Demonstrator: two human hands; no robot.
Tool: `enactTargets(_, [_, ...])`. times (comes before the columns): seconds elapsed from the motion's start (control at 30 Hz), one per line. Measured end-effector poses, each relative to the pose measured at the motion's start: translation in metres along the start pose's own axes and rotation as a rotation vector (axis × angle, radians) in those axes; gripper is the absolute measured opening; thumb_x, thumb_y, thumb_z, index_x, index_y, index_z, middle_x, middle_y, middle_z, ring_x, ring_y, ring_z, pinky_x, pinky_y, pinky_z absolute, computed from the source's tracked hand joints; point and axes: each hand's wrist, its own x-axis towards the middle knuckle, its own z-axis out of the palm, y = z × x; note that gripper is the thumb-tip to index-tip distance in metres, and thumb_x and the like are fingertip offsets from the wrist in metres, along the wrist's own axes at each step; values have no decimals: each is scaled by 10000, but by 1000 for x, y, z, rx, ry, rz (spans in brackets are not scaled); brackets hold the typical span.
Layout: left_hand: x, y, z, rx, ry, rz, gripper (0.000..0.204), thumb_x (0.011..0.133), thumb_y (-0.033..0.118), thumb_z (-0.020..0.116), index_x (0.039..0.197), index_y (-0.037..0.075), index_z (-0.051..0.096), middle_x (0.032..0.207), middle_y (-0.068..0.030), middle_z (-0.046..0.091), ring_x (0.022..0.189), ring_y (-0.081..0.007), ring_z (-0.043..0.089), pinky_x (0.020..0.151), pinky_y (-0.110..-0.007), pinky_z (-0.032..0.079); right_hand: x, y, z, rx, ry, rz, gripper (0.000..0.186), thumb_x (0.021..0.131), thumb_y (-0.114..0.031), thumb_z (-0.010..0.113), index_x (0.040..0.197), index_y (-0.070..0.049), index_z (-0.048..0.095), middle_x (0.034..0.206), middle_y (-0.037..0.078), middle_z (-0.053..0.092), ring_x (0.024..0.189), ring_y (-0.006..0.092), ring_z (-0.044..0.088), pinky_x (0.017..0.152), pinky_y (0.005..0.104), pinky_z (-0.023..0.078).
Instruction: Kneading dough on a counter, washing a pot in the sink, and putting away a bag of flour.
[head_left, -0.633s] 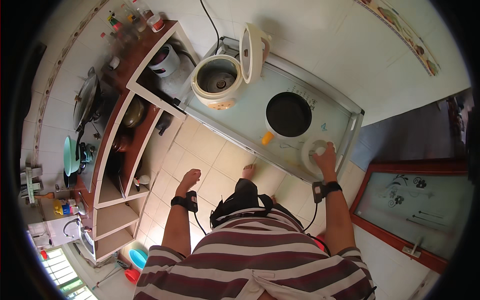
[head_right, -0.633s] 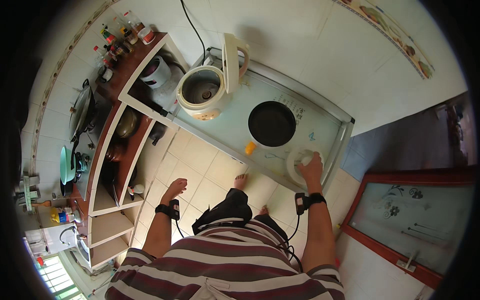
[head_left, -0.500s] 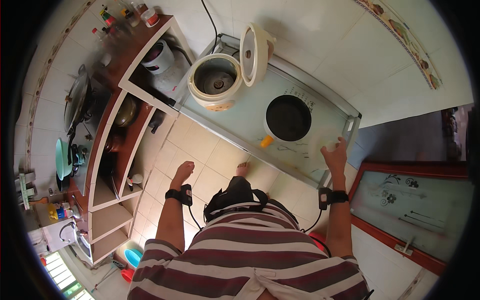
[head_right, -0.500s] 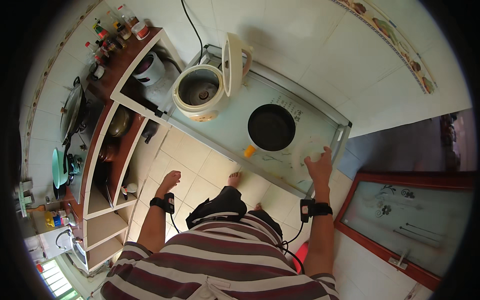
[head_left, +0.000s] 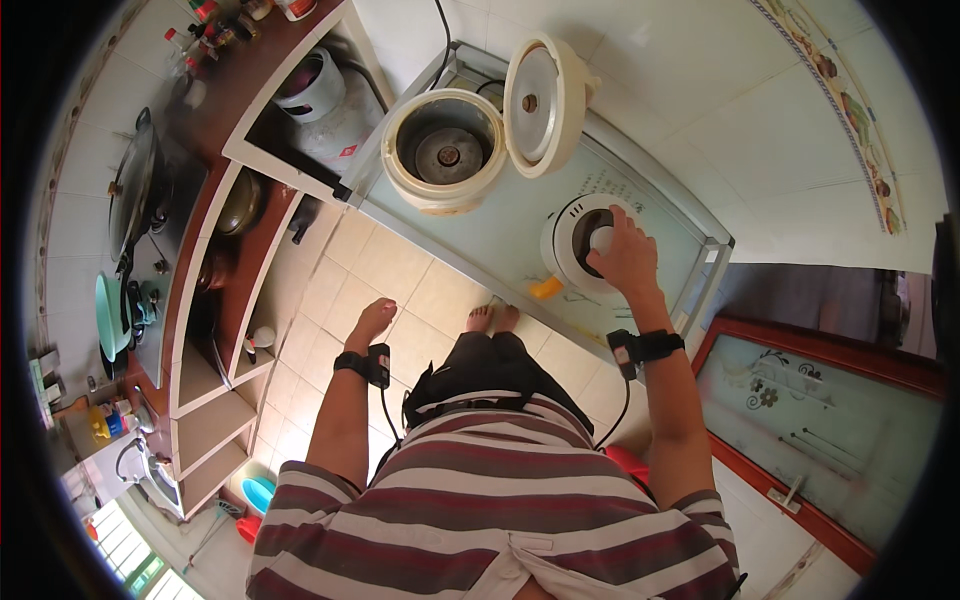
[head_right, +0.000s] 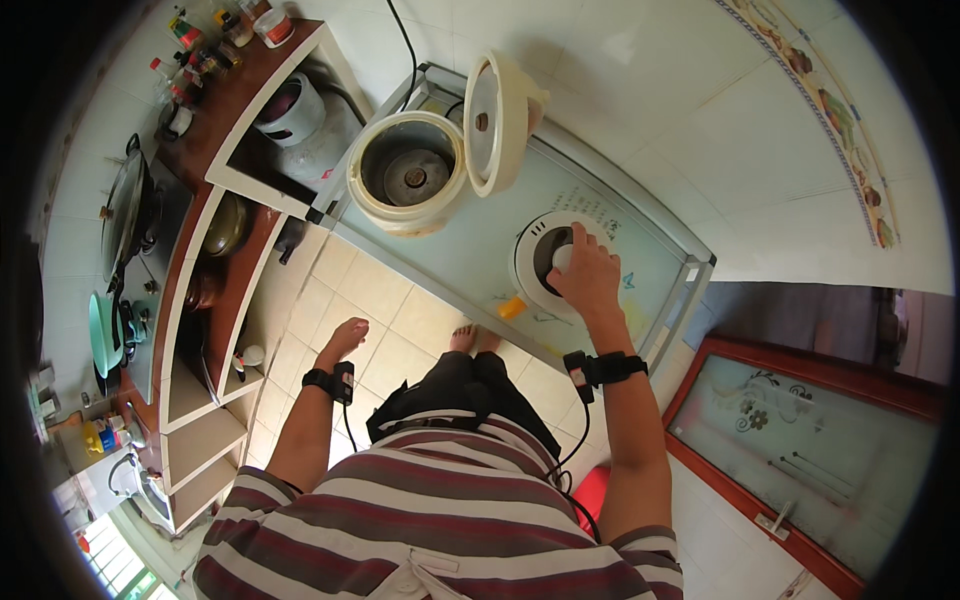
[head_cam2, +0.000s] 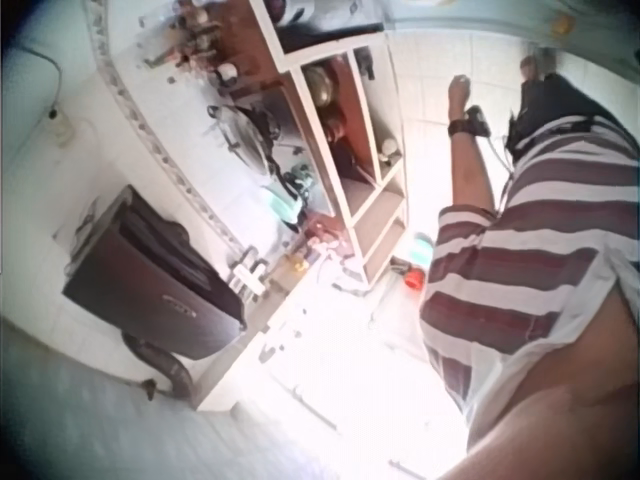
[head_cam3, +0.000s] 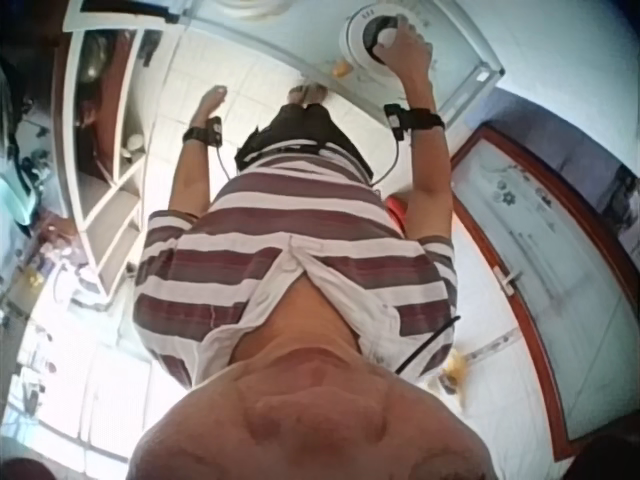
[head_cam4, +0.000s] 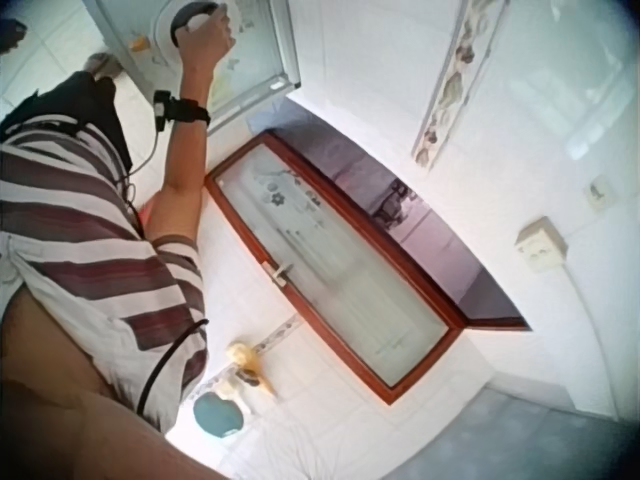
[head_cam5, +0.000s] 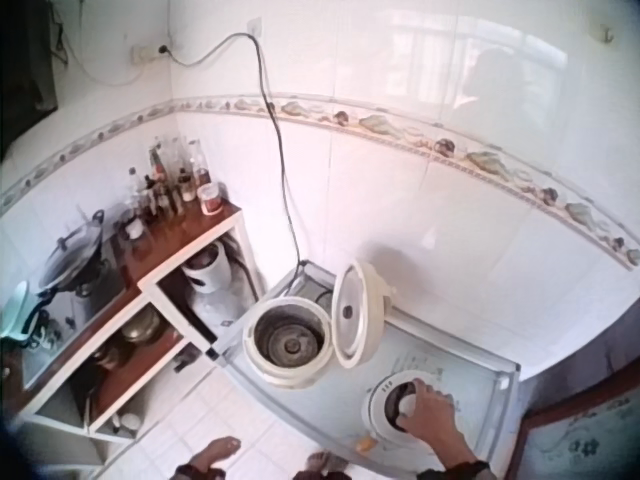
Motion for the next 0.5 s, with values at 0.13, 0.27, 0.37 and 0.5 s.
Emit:
enactTargets(0.13, [-14, -13, -7, -28, 54, -109, 341, 868, 305, 555, 1074, 51, 652, 924, -126, 697, 739, -209, 675, 721, -335, 526, 8, 8, 2, 26, -15, -46, 749, 650, -275, 711, 1313, -76, 426, 1094, 131, 602, 933, 313, 616, 779, 441, 466])
enactTargets(0.27, [-26, -1, -14, -201, 27, -250, 387, 855, 359, 575, 1100, 65, 632, 927, -90, 670, 777, -193, 665, 687, -324, 519, 14, 13, -13, 68, -138, -26, 776, 681, -310, 722, 1347, -67, 406, 1151, 157, 579, 992, 330, 600, 802, 433, 474])
enactTargets(0.37, [-31, 5, -22, -318, 34, -293, 410, 858, 376, 574, 1143, 83, 600, 983, -65, 647, 812, -193, 653, 675, -317, 510, 23, 17, -17, 141, 9, -149, 699, 781, -331, 703, 1348, -43, 414, 1176, 183, 568, 1030, 359, 581, 846, 462, 472])
enactTargets(0.5, [-29, 37, -37, -558, 126, -88, 390, 877, 354, 576, 1162, 87, 589, 991, -53, 644, 807, -149, 612, 660, -301, 505, 47, 36, 1, 488, 135, -299, 445, 882, -212, 647, 1241, 20, 524, 1196, 221, 567, 1035, 343, 584, 847, 414, 488])
